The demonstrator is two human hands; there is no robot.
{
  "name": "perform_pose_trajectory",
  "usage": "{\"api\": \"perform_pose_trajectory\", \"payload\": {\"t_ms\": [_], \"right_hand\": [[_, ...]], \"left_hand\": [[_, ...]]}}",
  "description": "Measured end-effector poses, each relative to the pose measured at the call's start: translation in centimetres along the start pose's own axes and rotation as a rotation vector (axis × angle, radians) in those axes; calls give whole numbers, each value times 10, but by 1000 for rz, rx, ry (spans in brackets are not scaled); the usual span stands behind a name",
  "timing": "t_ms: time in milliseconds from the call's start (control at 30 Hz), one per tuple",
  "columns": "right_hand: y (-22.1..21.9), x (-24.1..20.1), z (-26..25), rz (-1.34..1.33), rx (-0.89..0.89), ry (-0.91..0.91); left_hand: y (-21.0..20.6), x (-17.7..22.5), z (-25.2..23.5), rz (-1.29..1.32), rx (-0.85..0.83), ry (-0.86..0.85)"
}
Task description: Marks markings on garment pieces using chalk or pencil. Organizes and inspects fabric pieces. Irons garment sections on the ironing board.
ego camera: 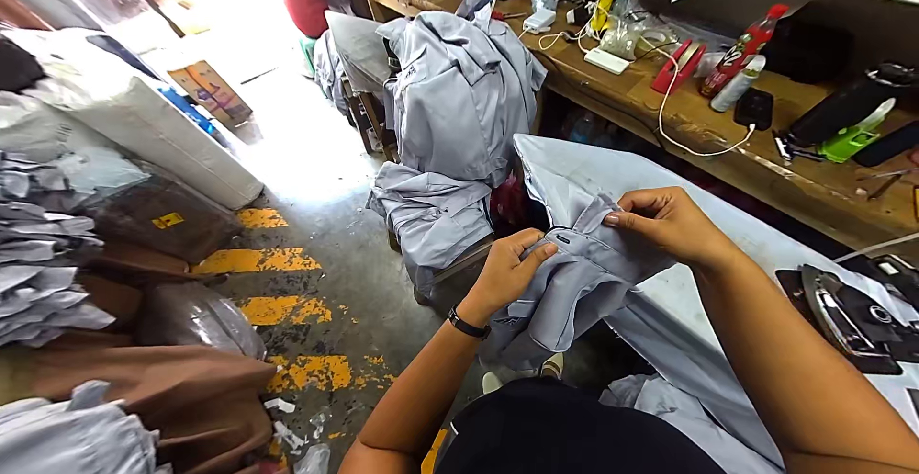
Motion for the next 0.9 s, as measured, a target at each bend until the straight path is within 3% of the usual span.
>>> {"api": "perform_pose_trajectory", "payload": {"t_ms": [133, 267, 333, 433, 500, 533, 600, 700, 900], "right_hand": [[-6, 28, 15, 196, 54, -10], [-23, 125, 70, 172, -281, -292], [-27, 151, 85, 130, -289, -361], [-16, 115, 76, 257, 20, -355], [-15, 45, 63, 460, 316, -215], [-21, 8, 57, 530, 368, -111], [-46, -37, 44, 440, 182, 70], [-82, -25, 24, 252, -310, 12], [-76, -6, 15, 3, -511, -109]], "left_hand": [[4, 3, 2, 33, -22, 2], [25, 6, 9, 104, -106, 31], [23, 1, 11, 62, -190, 49], [5, -13, 15, -37, -246, 117], [-3, -19, 15, -153, -248, 166], [-7, -21, 15, -203, -248, 185], [-14, -20, 16, -256, -268, 194], [-18, -14, 20, -239, -287, 150], [-16, -14, 28, -146, -284, 107]]}}
Point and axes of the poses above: each hand's wrist, its own z-axis away from the middle knuckle, its own y-axis out of the back of the hand, x = y × z, the point moved 6 cm from there along -z, towards the middle knuckle, and after that the axes turned 8 degrees about -x, right-handed, at the moved point
